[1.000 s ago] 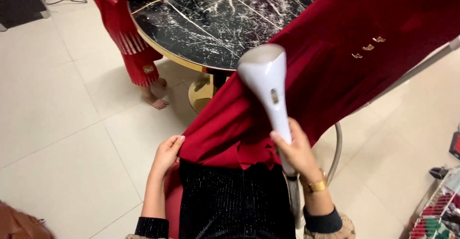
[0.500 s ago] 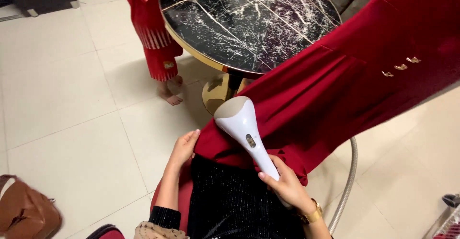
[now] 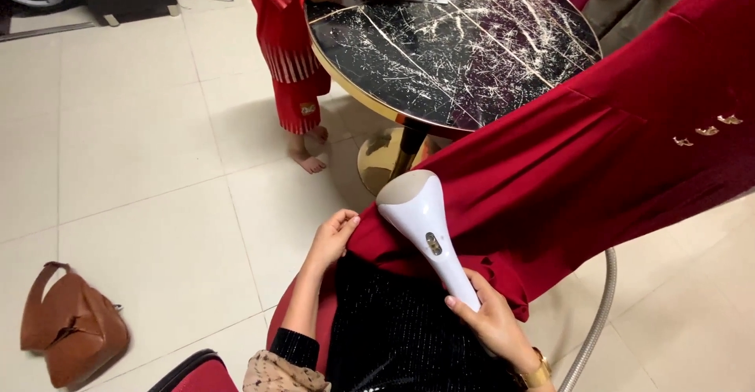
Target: Using a handheld garment steamer to remove wrinkles from a red dress while holding the fabric taut.
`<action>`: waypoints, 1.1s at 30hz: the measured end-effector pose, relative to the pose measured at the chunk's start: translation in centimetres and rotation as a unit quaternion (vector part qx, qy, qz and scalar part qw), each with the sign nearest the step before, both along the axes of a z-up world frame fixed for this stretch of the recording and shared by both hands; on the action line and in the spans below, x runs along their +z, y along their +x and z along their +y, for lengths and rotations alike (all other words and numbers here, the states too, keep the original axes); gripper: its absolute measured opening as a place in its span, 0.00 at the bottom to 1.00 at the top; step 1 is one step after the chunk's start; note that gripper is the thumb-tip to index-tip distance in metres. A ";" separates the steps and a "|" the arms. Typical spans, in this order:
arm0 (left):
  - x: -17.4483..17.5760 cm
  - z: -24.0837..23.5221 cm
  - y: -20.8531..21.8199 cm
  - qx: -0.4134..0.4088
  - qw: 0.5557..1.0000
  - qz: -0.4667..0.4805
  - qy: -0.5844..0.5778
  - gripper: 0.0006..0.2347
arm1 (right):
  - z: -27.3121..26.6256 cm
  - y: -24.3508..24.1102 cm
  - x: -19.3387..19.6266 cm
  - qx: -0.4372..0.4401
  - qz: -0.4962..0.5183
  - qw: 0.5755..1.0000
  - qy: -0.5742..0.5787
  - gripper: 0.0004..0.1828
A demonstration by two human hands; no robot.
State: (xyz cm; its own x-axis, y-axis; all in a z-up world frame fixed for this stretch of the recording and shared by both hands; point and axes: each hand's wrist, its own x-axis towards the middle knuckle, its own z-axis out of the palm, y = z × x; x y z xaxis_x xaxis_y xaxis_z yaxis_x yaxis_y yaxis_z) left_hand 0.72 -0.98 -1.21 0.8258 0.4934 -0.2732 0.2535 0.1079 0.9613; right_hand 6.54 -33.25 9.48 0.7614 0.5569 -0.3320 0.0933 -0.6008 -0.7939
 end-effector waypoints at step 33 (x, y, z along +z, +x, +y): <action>-2.0 0.4 0.3 -0.021 1.000 0.011 -0.006 0.06 | 0.0 -0.2 -0.5 -0.040 0.025 0.998 0.049 0.26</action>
